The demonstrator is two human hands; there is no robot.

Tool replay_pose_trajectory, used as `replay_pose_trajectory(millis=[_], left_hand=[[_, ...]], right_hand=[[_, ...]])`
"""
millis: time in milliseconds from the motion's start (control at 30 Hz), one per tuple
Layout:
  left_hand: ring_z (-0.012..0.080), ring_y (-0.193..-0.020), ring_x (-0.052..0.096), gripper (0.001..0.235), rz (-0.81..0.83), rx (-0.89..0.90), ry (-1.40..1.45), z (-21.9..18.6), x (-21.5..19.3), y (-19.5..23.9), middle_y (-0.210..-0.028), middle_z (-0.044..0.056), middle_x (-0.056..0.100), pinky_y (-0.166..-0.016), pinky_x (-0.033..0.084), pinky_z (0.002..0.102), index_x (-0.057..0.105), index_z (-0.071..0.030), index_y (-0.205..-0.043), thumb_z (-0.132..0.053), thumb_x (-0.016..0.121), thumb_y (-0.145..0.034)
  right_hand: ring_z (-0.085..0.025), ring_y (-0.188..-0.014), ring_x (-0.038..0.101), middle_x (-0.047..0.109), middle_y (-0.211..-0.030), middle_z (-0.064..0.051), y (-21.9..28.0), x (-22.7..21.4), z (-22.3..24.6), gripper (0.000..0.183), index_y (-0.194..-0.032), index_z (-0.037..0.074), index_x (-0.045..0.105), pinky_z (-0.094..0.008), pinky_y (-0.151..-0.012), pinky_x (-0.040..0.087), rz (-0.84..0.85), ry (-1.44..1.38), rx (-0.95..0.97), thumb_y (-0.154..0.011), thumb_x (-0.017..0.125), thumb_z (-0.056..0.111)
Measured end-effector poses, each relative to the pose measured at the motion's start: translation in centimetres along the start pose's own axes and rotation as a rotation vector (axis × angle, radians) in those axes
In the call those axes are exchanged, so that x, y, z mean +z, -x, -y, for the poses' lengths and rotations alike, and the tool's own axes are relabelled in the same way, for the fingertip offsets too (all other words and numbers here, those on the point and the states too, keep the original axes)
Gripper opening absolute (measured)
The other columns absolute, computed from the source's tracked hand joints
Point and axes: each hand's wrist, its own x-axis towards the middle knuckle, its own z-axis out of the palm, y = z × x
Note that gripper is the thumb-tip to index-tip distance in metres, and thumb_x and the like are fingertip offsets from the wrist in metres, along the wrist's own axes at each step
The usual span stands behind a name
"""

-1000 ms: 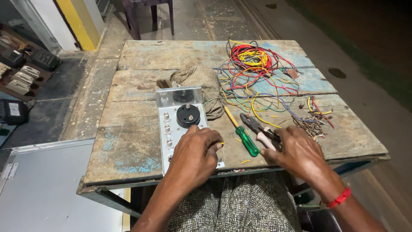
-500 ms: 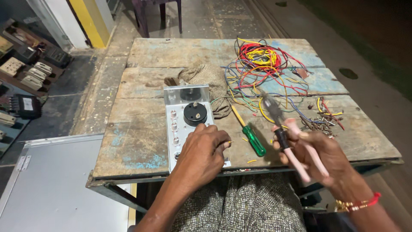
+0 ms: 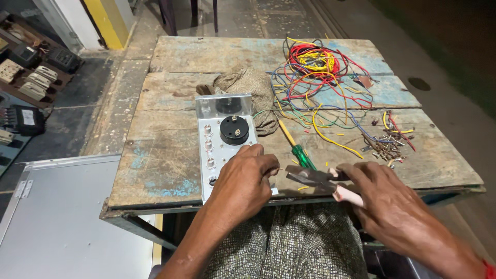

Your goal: The person wires a small electrical panel by hand, using a screwdriver to tighten terminal connections for yellow and black wires and using pliers to cut and strip wire ends before inserting them into the terminal block.

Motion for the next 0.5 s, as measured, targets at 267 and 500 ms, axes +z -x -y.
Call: replay_pose_trajectory(millis=[267,500], left_hand=[[0.0345,-0.089,0.06,0.027,0.029,0.009,-0.012,0.0,-0.1,0.1,-0.082,0.016,0.062,-0.079,0.049,0.045,0.074,0.0,-0.088,0.009,0.057,-0.069],[0.0341,-0.088,0.062,0.027,0.016,0.033,0.002,0.2,0.0,0.1,-0.081,0.015,0.062,-0.079,0.05,0.046,0.073,0.0,-0.087,0.01,0.059,-0.067]], right_hand=[[-0.039,-0.108,0.055,0.055,-0.125,-0.018,-0.3,0.0,1.1,0.084,-0.145,0.008,0.046,-0.048,-0.093,0.048,-0.112,0.218,-0.05,-0.068,0.077,0.019],[-0.028,-0.102,0.061,0.058,-0.112,-0.009,-0.6,-0.5,2.0,0.06,-0.131,0.015,0.054,-0.041,-0.078,0.054,-0.002,0.38,0.062,-0.075,0.075,0.026]])
